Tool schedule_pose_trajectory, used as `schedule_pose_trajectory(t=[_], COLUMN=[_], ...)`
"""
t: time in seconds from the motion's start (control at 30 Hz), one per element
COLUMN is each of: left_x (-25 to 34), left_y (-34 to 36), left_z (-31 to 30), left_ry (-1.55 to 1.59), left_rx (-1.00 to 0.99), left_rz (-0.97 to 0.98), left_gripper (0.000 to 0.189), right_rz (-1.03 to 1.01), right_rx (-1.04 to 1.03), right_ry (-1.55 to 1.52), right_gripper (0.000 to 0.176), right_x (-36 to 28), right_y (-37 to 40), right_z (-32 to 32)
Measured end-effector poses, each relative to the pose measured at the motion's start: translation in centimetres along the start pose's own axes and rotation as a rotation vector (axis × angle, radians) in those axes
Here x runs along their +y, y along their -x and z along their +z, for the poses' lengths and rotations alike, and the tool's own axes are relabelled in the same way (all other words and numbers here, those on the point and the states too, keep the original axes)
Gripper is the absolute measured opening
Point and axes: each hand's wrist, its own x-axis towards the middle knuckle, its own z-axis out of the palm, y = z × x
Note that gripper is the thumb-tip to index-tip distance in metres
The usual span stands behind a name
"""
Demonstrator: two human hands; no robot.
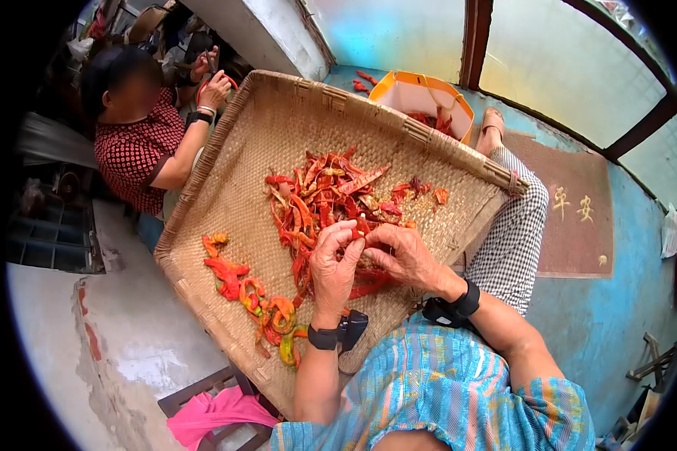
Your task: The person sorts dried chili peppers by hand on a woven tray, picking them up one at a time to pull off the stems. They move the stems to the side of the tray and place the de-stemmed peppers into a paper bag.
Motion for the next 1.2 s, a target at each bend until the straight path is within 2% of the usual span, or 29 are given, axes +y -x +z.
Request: schedule_pose_trajectory(t=[0.1,0.17,0.2,0.23,0.27,0.3,0.33,0.37,0.43,0.47,0.53,0.63,0.7,0.77,0.8,0.83,0.9,0.97,1.03,1.07,1.13,1.2], left_x=[0.9,0.9,0.6,0.7,0.9,1.1,0.6,0.2,0.0,0.1,0.3,-1.2,-1.1,-0.7,-0.6,-0.3,0.7,1.1,0.7,0.9,2.9,5.0], left_y=[0.0,0.3,0.4,0.5,0.5,0.3,0.3,0.2,-0.3,-0.8,-1.4,-2.2,-2.1,-1.8,-1.5,-1.2,-0.6,-0.1,-0.1,-0.6,-2.4,-5.3], left_z=[-0.1,-0.2,-0.3,-0.4,-0.4,-0.4,-0.1,0.0,0.8,1.1,1.9,2.2,1.9,1.7,1.4,1.3,1.2,1.0,0.5,0.4,-0.1,0.2], left_ry=[0.062,-0.059,-0.097,-0.101,-0.228,-0.356,-0.431,-0.508,-0.672,-0.671,-0.930,-0.963,-0.978,-0.549,-0.426,-0.429,-0.012,0.091,0.139,0.187,0.046,0.040], left_rx=[-0.017,0.092,0.105,0.108,0.084,0.059,0.064,0.042,0.053,0.049,0.033,-0.024,-0.011,0.060,0.077,0.076,0.110,0.102,0.110,0.140,0.230,0.320], left_rz=[-0.006,-0.002,-0.049,-0.057,-0.101,-0.141,-0.109,-0.116,-0.004,0.002,0.152,0.114,0.188,-0.074,-0.076,-0.069,-0.266,-0.273,-0.307,-0.308,-0.142,0.032], left_gripper=[0.018,0.019,0.021,0.021,0.022,0.023,0.024,0.027,0.031,0.031,0.030,0.029,0.027,0.023,0.019,0.019,0.016,0.016,0.016,0.016,0.013,0.014], right_rz=[0.064,0.283,0.356,0.441,0.328,0.415,0.304,0.395,0.443,0.423,0.392,0.439,0.344,0.245,0.255,0.248,-0.030,0.071,0.127,0.124,-0.103,-0.137], right_rx=[-0.041,-0.072,-0.093,-0.098,-0.026,0.051,0.103,0.194,0.332,0.304,0.239,0.283,0.238,0.142,0.151,0.155,0.148,-0.106,-0.167,-0.159,0.255,0.307], right_ry=[-0.008,-0.390,-0.575,-0.586,-0.667,-0.741,-0.895,-1.061,-1.098,-0.981,-0.863,-0.765,-0.432,-0.219,-0.241,-0.243,-0.066,-0.056,-0.063,-0.065,-0.049,0.003], right_gripper=[0.014,0.015,0.018,0.018,0.018,0.017,0.016,0.020,0.026,0.026,0.025,0.017,0.020,0.023,0.025,0.025,0.023,0.021,0.021,0.021,0.022,0.023], right_x=[0.2,1.2,-0.3,-0.8,0.6,0.3,1.3,1.8,1.4,1.1,1.3,2.6,3.9,4.1,2.7,2.5,2.3,2.1,1.3,0.8,-0.2,-0.3], right_y=[-0.4,-0.6,-1.6,-2.8,-4.4,-6.3,-7.9,-9.4,-9.9,-9.4,-6.9,-2.2,-0.5,-0.2,-0.6,-0.8,-1.0,-0.6,-0.2,-0.2,-0.3,-0.4], right_z=[-0.6,-1.0,-2.6,-4.2,-4.8,-6.3,-7.6,-8.8,-8.9,-8.3,-5.9,-1.2,0.9,0.9,0.6,0.8,1.4,1.3,1.4,1.4,1.4,0.2])
